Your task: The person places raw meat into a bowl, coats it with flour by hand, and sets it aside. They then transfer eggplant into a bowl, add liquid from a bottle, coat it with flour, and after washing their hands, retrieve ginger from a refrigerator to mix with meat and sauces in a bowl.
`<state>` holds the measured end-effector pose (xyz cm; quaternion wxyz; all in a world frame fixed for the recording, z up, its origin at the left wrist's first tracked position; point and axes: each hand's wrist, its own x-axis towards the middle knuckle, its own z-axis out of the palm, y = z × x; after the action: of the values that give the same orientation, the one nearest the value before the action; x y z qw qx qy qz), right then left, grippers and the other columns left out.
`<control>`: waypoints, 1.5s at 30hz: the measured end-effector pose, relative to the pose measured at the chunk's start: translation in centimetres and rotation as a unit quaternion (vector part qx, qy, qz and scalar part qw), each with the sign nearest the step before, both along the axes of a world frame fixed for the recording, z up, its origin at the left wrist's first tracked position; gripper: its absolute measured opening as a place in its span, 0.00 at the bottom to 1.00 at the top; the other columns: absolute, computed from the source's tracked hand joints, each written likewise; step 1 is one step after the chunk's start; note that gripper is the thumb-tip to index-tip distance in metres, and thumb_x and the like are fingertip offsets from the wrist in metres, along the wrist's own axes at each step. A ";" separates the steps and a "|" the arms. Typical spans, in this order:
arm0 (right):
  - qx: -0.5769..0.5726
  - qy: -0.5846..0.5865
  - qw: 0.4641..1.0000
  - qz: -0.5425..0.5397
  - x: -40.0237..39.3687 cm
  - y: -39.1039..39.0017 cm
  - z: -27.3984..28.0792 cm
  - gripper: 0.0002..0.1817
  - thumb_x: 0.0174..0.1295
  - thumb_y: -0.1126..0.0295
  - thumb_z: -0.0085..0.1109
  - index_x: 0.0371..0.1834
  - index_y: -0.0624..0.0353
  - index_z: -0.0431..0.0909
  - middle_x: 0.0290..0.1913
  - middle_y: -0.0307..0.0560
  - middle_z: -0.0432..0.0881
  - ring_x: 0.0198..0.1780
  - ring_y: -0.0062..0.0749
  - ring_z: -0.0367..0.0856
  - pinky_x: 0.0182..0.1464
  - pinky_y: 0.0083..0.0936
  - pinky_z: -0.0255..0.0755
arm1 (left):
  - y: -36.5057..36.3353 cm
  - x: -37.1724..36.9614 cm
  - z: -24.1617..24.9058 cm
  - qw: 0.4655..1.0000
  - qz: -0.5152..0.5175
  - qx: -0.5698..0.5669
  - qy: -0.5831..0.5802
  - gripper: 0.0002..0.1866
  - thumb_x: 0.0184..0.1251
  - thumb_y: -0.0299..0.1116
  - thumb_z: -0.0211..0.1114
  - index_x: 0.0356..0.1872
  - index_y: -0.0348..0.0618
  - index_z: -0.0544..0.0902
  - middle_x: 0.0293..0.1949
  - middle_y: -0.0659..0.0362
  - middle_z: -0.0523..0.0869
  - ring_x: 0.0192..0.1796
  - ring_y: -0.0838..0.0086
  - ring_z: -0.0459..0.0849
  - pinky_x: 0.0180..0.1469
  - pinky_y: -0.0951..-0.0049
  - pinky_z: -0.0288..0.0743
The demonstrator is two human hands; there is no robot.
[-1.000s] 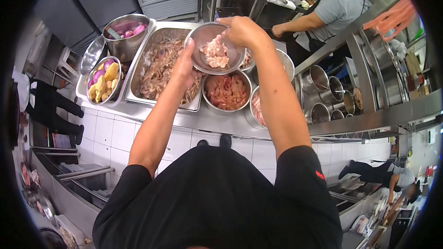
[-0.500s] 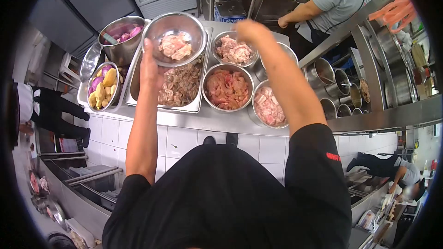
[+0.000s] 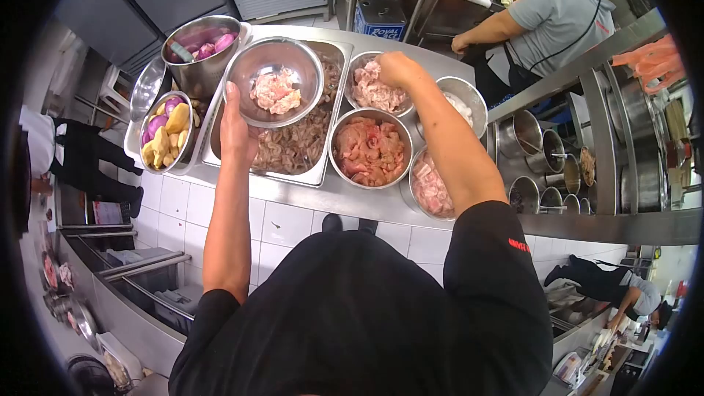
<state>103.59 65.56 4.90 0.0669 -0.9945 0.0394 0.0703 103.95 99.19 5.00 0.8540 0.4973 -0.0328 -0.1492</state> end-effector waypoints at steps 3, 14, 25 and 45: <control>0.012 0.032 0.999 0.002 -0.6 0.9 3.5 0.16 0.52 0.74 0.56 0.45 0.59 0.83 0.44 0.61 0.84 0.47 0.52 0.83 0.49 0.40 0.77 | -0.6 0.2 0.0 1.000 0.003 0.007 0.001 0.43 0.69 0.63 0.51 0.71 0.35 0.57 0.67 0.48 0.68 0.65 0.63 0.73 0.62 0.64 0.72; 0.159 -0.164 0.973 0.037 -0.5 -3.7 3.9 0.16 0.55 0.60 0.64 0.44 0.55 0.81 0.30 0.42 0.82 0.26 0.26 0.79 0.24 0.26 0.72 | -1.8 -0.2 1.2 1.000 -0.009 0.015 0.002 0.42 0.69 0.63 0.51 0.70 0.35 0.59 0.64 0.48 0.72 0.62 0.63 0.76 0.60 0.66 0.75; 0.357 -0.169 0.918 -0.017 -4.4 0.7 17.8 0.19 0.63 0.55 0.59 0.48 0.58 0.80 0.38 0.41 0.86 0.34 0.25 0.85 0.34 0.26 0.80 | -4.8 -0.2 2.7 0.995 -0.093 0.027 0.036 0.40 0.70 0.64 0.49 0.70 0.41 0.61 0.66 0.48 0.70 0.63 0.61 0.75 0.58 0.55 0.75; -0.011 -0.299 0.929 -0.219 -41.5 6.8 12.6 0.31 0.61 0.64 0.53 0.66 0.69 0.64 0.59 0.63 0.75 0.57 0.52 0.75 0.57 0.38 0.72 | -19.2 -23.9 11.0 0.825 -0.565 0.016 -0.005 0.34 0.74 0.51 0.53 0.70 0.36 0.59 0.67 0.47 0.68 0.66 0.62 0.71 0.68 0.59 0.66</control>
<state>62.08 72.33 17.48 0.0780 -0.9366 0.2355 -0.2474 80.08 80.00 16.02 0.6122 0.4062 -0.3096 -0.6037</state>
